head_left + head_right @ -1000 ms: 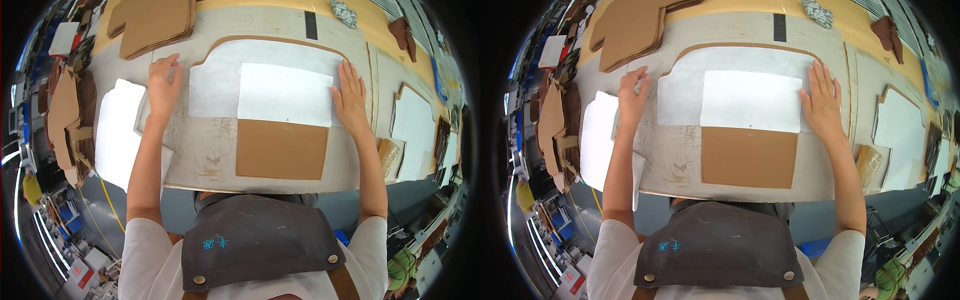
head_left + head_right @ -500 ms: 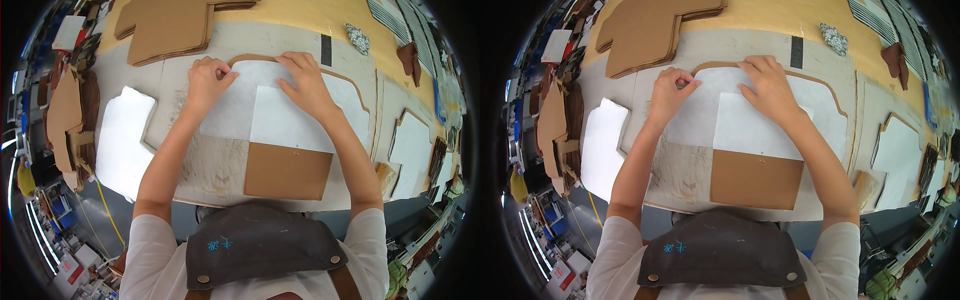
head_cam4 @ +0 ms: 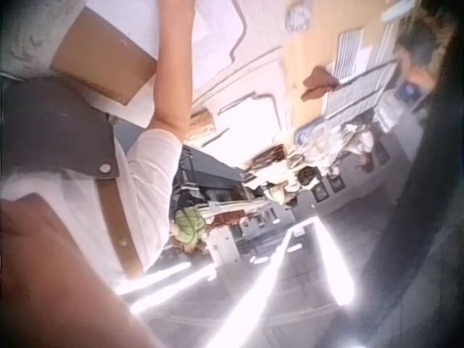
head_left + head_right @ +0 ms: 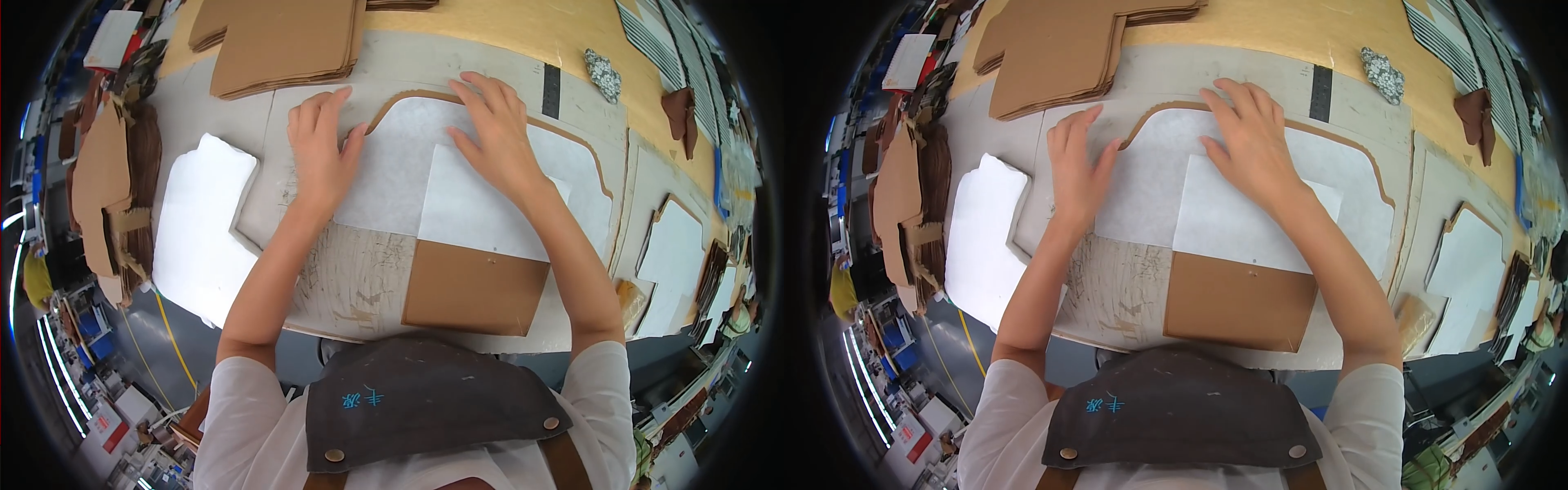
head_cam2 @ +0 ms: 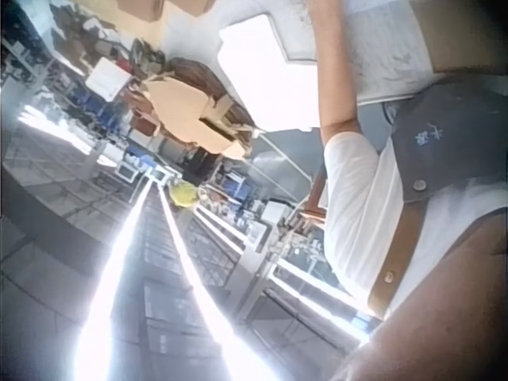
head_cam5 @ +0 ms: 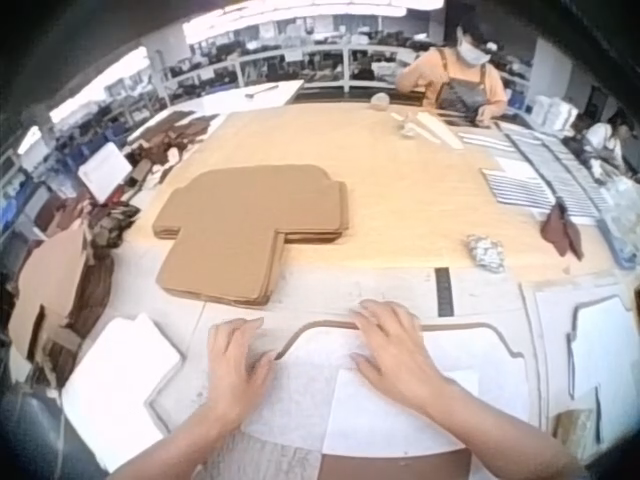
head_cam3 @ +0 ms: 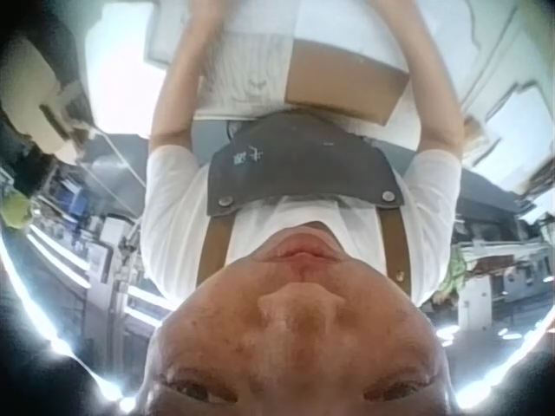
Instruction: Applying glue and assembling leather and fabric components for a product.
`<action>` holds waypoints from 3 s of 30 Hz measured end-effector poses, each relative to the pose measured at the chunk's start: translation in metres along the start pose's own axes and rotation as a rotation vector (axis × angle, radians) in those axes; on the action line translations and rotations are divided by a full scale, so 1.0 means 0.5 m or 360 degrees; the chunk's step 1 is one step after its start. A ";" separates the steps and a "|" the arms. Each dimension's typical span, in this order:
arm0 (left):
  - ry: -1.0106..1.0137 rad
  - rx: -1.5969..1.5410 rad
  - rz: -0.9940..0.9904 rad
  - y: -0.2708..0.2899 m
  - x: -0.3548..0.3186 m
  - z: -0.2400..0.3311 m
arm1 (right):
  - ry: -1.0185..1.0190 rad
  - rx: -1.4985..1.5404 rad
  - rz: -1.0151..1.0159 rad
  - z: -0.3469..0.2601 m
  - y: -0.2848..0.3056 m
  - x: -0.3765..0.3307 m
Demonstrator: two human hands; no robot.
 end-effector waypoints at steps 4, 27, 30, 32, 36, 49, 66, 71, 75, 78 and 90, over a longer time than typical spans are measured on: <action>-0.0331 0.0153 -0.0203 0.042 -0.031 -0.001 | 0.0019 -0.0091 0.0036 0.006 0.043 -0.040; -0.0493 -0.0245 -0.0342 -0.058 0.008 0.075 | -0.0404 -0.0679 -0.0221 0.118 0.179 -0.255; -0.0491 -0.0190 -0.0358 -0.059 0.007 0.070 | -0.0458 -0.0702 -0.0215 0.116 0.185 -0.269; -0.0493 -0.0159 -0.0374 -0.060 0.004 0.068 | -0.0475 -0.0778 -0.0257 0.116 0.187 -0.277; -0.0535 -0.0074 -0.0382 -0.061 0.002 0.070 | -0.0494 -0.0799 -0.0258 0.116 0.191 -0.281; -0.0518 -0.0214 -0.0524 -0.071 0.007 0.107 | -0.0420 -0.0216 0.0087 0.079 0.181 -0.201; -0.0145 -0.0822 -0.0831 0.032 0.016 0.163 | -0.0215 -0.0151 0.0009 0.065 0.226 -0.182; -0.0059 -0.0956 -0.1081 0.115 -0.014 0.193 | -0.0115 -0.0046 0.0038 0.002 0.299 -0.221; -0.0097 -0.1005 -0.1139 0.159 -0.069 0.190 | -0.0125 0.0027 0.0065 -0.063 0.332 -0.299; -0.0455 -0.0928 -0.1158 0.165 -0.120 0.184 | -0.0129 0.0011 0.0108 -0.097 0.323 -0.370; -0.0816 -0.0647 -0.0982 0.158 -0.245 0.162 | -0.0078 -0.0173 0.0156 -0.121 0.257 -0.488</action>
Point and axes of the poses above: each hand's wrist, its own x-axis towards the middle knuckle, its own y-axis out of the back of the hand, z = x × y, the point moved 2 cm from there along x, towards the middle knuckle, and after that the axes turned 11 degrees about z, right-handed, at the moved point
